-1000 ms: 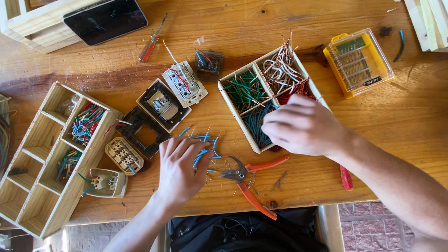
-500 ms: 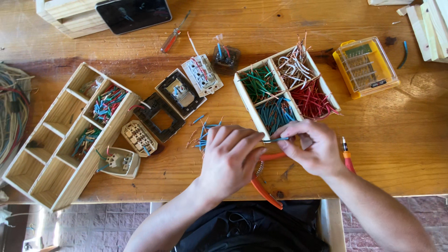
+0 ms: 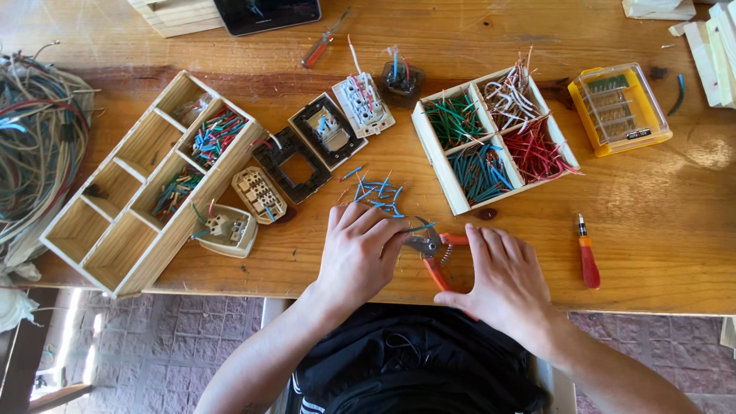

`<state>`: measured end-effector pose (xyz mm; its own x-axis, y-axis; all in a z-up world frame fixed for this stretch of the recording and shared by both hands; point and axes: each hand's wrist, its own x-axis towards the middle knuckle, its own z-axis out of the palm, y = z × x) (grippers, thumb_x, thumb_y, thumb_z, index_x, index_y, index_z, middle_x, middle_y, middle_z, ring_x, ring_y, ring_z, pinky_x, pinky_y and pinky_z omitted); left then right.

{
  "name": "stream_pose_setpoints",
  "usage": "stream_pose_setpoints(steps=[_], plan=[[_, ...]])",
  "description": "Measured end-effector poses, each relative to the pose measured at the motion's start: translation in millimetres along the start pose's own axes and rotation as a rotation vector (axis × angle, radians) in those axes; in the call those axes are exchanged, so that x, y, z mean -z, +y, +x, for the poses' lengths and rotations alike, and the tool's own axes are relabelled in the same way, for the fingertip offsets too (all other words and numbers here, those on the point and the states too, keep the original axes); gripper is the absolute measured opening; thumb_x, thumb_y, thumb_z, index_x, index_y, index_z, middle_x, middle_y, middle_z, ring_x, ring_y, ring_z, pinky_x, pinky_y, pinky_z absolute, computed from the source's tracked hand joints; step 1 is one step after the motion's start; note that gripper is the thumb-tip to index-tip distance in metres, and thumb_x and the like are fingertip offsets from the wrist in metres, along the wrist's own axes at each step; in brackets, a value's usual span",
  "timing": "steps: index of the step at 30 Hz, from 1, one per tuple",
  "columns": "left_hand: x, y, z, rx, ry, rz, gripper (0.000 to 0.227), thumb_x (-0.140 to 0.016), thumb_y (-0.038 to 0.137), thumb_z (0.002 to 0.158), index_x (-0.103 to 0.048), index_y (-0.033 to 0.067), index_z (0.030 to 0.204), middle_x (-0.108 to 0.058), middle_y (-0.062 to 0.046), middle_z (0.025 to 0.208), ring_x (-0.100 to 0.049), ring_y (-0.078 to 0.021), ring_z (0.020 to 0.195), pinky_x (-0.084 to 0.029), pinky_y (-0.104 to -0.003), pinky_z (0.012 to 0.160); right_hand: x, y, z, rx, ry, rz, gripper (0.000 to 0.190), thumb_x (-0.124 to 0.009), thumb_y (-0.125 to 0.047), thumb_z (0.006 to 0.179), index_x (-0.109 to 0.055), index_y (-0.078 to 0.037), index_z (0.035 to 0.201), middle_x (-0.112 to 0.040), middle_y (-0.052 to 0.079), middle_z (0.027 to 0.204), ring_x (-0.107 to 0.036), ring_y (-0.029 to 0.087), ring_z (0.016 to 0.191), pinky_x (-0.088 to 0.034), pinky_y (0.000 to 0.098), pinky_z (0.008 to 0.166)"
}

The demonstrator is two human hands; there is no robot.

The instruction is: The person repeatedly strips insulation from short blue insulated wires using wire cutters. Each wire is picked from a wooden compartment, stripped, and placed on the table. The workspace includes multiple compartments of colored wires and electrical components.

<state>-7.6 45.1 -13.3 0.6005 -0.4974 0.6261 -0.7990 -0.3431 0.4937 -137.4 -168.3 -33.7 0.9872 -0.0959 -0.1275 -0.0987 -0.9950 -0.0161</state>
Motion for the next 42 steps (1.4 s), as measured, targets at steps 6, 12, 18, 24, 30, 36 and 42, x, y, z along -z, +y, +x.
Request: stream_pose_setpoints(steps=[6, 12, 18, 24, 30, 36, 42], plan=[[9.8, 3.4, -6.6, 0.004, 0.03, 0.038, 0.003, -0.074, 0.015, 0.088, -0.072, 0.0162, 0.09, -0.066, -0.001, 0.082, -0.064, -0.0229, 0.084, -0.047, -0.037, 0.085, -33.2, 14.0, -16.2, -0.105, 0.151, 0.295, 0.072, -0.077, -0.043, 0.066, -0.064, -0.001, 0.122, -0.065, 0.018, 0.112, -0.067, 0.037, 0.107, -0.053, 0.0489, 0.092], [10.4, 10.0, -5.5, -0.016, -0.045, 0.132, 0.005, -0.069, 0.021, 0.097, -0.069, 0.0174, 0.093, -0.065, 0.004, 0.089, -0.055, -0.0234, 0.082, -0.039, -0.042, 0.084, -25.2, 12.8, -41.8, -0.219, -0.207, 1.195, 0.058, -0.056, -0.052, 0.085, -0.062, -0.005, 0.12, -0.077, 0.009, 0.112, -0.079, 0.022, 0.093, -0.066, 0.0364, 0.082], [6.3, 20.0, -6.0, -0.049, -0.043, 0.172, 0.008, -0.067, 0.02, 0.098, -0.068, 0.0169, 0.09, -0.062, 0.002, 0.085, -0.053, -0.0242, 0.08, -0.038, -0.043, 0.082, -8.8, -22.8, -53.9, -0.043, -0.106, 1.609, 0.068, -0.06, -0.049, 0.09, -0.06, 0.004, 0.132, -0.073, 0.015, 0.094, -0.07, 0.023, 0.086, -0.056, 0.0356, 0.084], [-2.4, 22.9, -4.8, -0.078, -0.065, 0.133, 0.011, -0.069, 0.019, 0.098, -0.067, 0.0172, 0.087, -0.061, 0.003, 0.083, -0.052, -0.0233, 0.079, -0.036, -0.041, 0.078, -11.8, -28.7, -48.2, -0.087, 0.013, 1.622, 0.061, -0.063, -0.049, 0.088, -0.064, 0.006, 0.114, -0.072, 0.016, 0.083, -0.07, 0.024, 0.072, -0.056, 0.0358, 0.069], [-2.3, 31.5, 2.3, -0.185, -0.041, 0.283, 0.006, -0.071, 0.012, 0.091, -0.065, 0.0147, 0.092, -0.065, 0.002, 0.092, -0.057, -0.022, 0.083, -0.039, -0.042, 0.085, -10.2, -33.7, -49.8, -0.122, 0.02, 1.635, 0.068, -0.063, -0.052, 0.087, -0.064, 0.004, 0.125, -0.071, 0.012, 0.082, -0.066, 0.019, 0.07, -0.053, 0.0324, 0.068], [-9.6, 29.0, 4.0, -0.262, -0.034, 0.211, 0.009, -0.064, 0.005, 0.09, -0.063, 0.0126, 0.085, -0.06, 0.003, 0.083, -0.056, -0.0228, 0.085, -0.04, -0.04, 0.084, -38.5, -25.2, -58.4, -0.151, 0.047, 1.696, 0.065, -0.067, -0.048, 0.086, -0.064, 0.005, 0.123, -0.072, 0.017, 0.081, -0.067, 0.022, 0.07, -0.051, 0.0327, 0.064], [-22.8, 6.5, 7.2, 0.654, -0.614, -0.527, 0.026, -0.063, 0.025, 0.088, -0.067, 0.0113, 0.066, -0.058, 0.002, 0.062, -0.05, -0.0091, 0.063, -0.04, -0.031, 0.063, -49.7, -24.5, -61.8, -0.185, -0.005, 1.697, 0.057, -0.07, -0.037, 0.085, -0.062, 0.006, 0.122, -0.073, 0.016, 0.089, -0.069, 0.023, 0.076, -0.056, 0.0356, 0.074]])
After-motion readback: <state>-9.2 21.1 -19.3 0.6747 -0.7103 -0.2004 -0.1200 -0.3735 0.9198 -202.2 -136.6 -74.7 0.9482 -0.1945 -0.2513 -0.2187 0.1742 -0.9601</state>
